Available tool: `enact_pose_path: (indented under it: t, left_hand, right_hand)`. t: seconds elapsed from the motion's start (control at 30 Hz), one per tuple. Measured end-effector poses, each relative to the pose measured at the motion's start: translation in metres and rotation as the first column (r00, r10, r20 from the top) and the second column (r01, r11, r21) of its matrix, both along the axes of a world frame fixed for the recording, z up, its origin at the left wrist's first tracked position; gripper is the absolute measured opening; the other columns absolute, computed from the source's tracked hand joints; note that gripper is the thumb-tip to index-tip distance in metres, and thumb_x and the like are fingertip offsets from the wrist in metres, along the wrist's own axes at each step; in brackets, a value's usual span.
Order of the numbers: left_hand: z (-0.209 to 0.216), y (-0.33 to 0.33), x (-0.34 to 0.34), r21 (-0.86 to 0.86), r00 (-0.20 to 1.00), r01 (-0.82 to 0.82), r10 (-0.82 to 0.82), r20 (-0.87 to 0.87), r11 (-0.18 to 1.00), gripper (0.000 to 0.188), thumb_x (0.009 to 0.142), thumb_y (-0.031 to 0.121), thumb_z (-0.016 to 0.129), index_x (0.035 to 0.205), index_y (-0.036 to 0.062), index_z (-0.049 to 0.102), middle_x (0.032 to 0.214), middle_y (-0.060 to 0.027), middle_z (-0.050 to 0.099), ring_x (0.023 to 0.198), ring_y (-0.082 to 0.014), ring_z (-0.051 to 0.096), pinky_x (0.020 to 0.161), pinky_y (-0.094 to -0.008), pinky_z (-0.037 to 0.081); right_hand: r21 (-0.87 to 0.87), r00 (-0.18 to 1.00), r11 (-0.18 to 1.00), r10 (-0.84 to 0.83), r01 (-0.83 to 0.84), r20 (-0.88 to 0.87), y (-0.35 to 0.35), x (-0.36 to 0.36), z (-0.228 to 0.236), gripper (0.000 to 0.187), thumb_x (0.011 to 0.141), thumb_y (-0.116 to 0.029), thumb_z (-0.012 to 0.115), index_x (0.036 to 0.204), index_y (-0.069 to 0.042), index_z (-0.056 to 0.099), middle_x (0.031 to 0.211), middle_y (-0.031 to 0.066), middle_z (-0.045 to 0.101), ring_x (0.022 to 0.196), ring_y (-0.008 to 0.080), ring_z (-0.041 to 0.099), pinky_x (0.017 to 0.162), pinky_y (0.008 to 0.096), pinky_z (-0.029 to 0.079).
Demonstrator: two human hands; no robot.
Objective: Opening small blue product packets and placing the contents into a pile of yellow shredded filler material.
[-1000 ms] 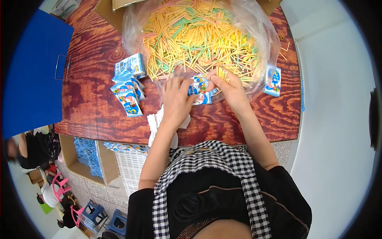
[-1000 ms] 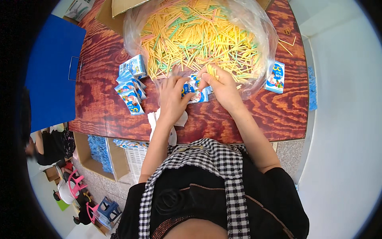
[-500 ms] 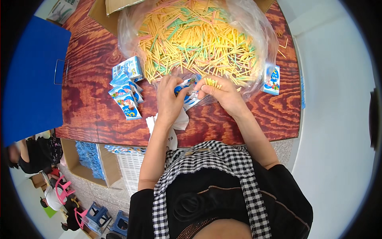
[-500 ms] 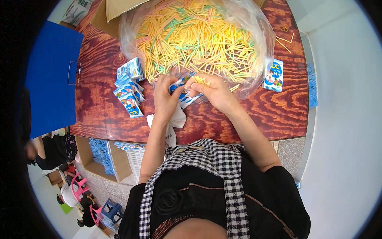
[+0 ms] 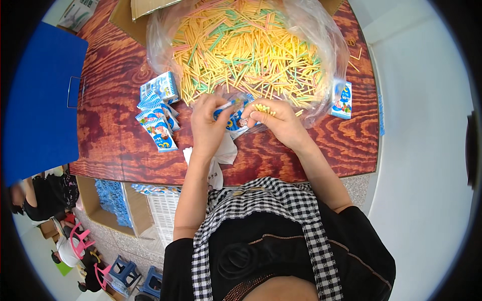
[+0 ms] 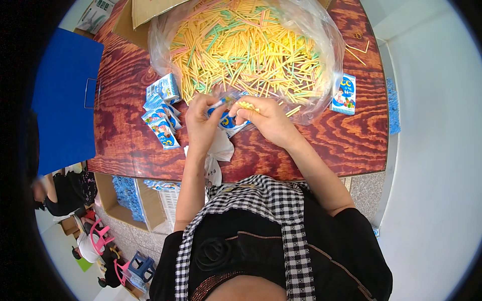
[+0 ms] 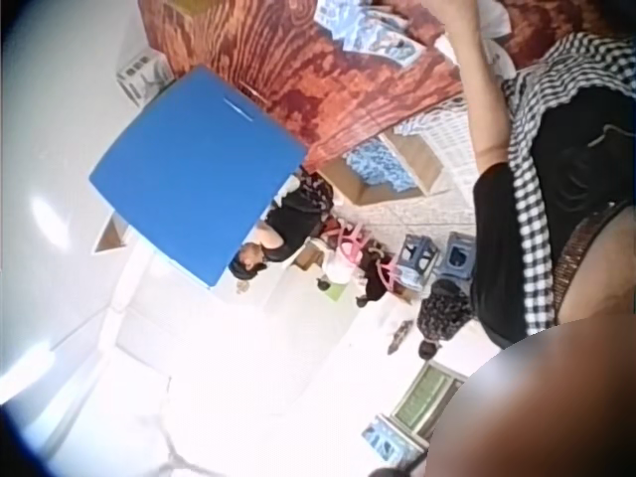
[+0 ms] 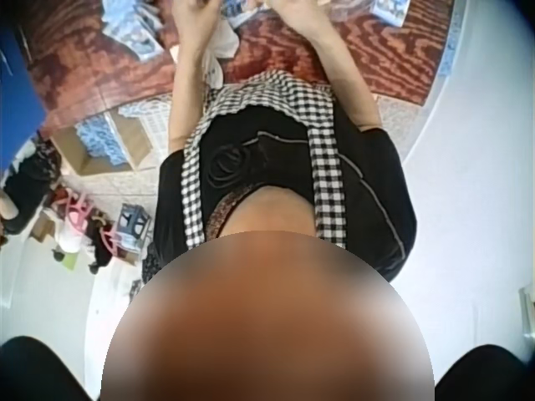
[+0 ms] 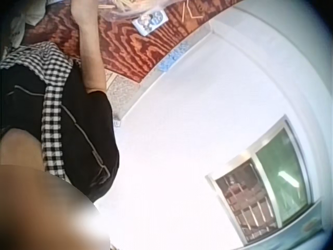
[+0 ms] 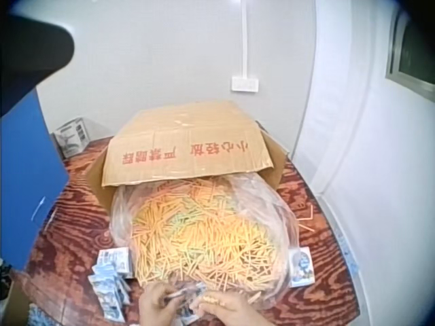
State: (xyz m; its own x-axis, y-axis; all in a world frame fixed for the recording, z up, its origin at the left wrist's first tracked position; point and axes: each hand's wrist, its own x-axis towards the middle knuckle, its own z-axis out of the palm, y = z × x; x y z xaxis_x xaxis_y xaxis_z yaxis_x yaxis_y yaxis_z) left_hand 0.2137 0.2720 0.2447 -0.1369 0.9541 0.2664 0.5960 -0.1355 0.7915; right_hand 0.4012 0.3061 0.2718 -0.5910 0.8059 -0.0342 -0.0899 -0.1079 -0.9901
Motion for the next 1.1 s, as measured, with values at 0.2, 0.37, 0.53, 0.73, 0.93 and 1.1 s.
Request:
enact_pose_path:
  t: [0.2, 0.37, 0.53, 0.73, 0.93, 1.1]
  left_hand:
    - [0.008, -0.005, -0.012, -0.162, 0.873, -0.061, 0.131, 0.469, 0.985, 0.010, 0.078, 0.001, 0.068, 0.080, -0.0023, 0.059, 0.078, -0.0037, 0.054, 0.074, -0.0118, 0.051, 0.068, -0.0247, 0.040]
    - [0.012, -0.014, -0.016, -0.085, 0.893, -0.084, 0.113, 0.436, 0.993, 0.009, 0.085, 0.003, 0.063, 0.080, -0.0039, 0.059, 0.076, -0.0027, 0.052, 0.072, -0.0099, 0.049, 0.066, -0.0226, 0.039]
    - [-0.001, -0.024, -0.019, -0.185, 0.868, -0.065, 0.147, 0.474, 0.981, 0.008, 0.091, 0.006, 0.059, 0.086, 0.0012, 0.061, 0.076, 0.0057, 0.052, 0.067, -0.0015, 0.045, 0.060, -0.0177, 0.036]
    - [0.012, -0.032, -0.015, -0.262, 0.903, -0.006, 0.118, 0.413, 0.965, 0.010, 0.093, 0.009, 0.057, 0.088, 0.0009, 0.061, 0.075, 0.0064, 0.052, 0.068, -0.0016, 0.045, 0.059, -0.0179, 0.036]
    - [0.002, -0.039, -0.027, -0.243, 0.876, -0.089, 0.192, 0.443, 0.966, 0.006, 0.090, 0.004, 0.060, 0.091, -0.0016, 0.063, 0.077, 0.0016, 0.060, 0.071, -0.0021, 0.051, 0.062, -0.0184, 0.042]
    - [0.013, -0.043, -0.017, -0.219, 0.806, -0.030, 0.153, 0.572, 0.975, 0.006, 0.089, 0.002, 0.060, 0.091, -0.0023, 0.062, 0.078, 0.0035, 0.059, 0.070, -0.0011, 0.050, 0.062, -0.0176, 0.041]
  right_hand:
    - [0.017, 1.000, 1.000, 0.006, -0.006, 0.023, 0.000, -0.001, 0.003, 0.012, 0.092, -0.004, 0.053, 0.095, 0.002, 0.064, 0.081, 0.0050, 0.064, 0.077, 0.0108, 0.060, 0.074, 0.0246, 0.047]
    - [0.030, 0.999, 0.999, 0.021, -0.023, 0.035, 0.000, -0.001, 0.005, 0.012, 0.092, -0.003, 0.053, 0.095, 0.002, 0.063, 0.081, 0.0051, 0.064, 0.077, 0.0112, 0.060, 0.074, 0.0249, 0.048]
    - [0.013, 0.999, 0.999, 0.034, -0.034, 0.015, -0.001, -0.003, 0.008, 0.012, 0.092, -0.003, 0.054, 0.095, 0.003, 0.063, 0.081, 0.0053, 0.064, 0.077, 0.0113, 0.060, 0.075, 0.0252, 0.048]
    - [-0.014, 0.999, 0.999, 0.033, -0.033, 0.010, -0.002, 0.000, 0.009, 0.013, 0.092, -0.005, 0.053, 0.095, 0.002, 0.064, 0.081, 0.0057, 0.064, 0.078, 0.0114, 0.060, 0.076, 0.0252, 0.048]
    - [-0.038, 0.999, 0.999, 0.035, -0.036, -0.042, -0.005, -0.002, 0.013, 0.013, 0.092, -0.005, 0.053, 0.096, 0.002, 0.064, 0.081, 0.0054, 0.064, 0.078, 0.0113, 0.060, 0.076, 0.0252, 0.047]
    - [-0.022, 0.999, 0.999, 0.038, -0.038, -0.033, -0.005, 0.002, 0.015, 0.014, 0.093, -0.005, 0.053, 0.097, 0.002, 0.063, 0.083, 0.0057, 0.064, 0.079, 0.0115, 0.060, 0.077, 0.0253, 0.047]
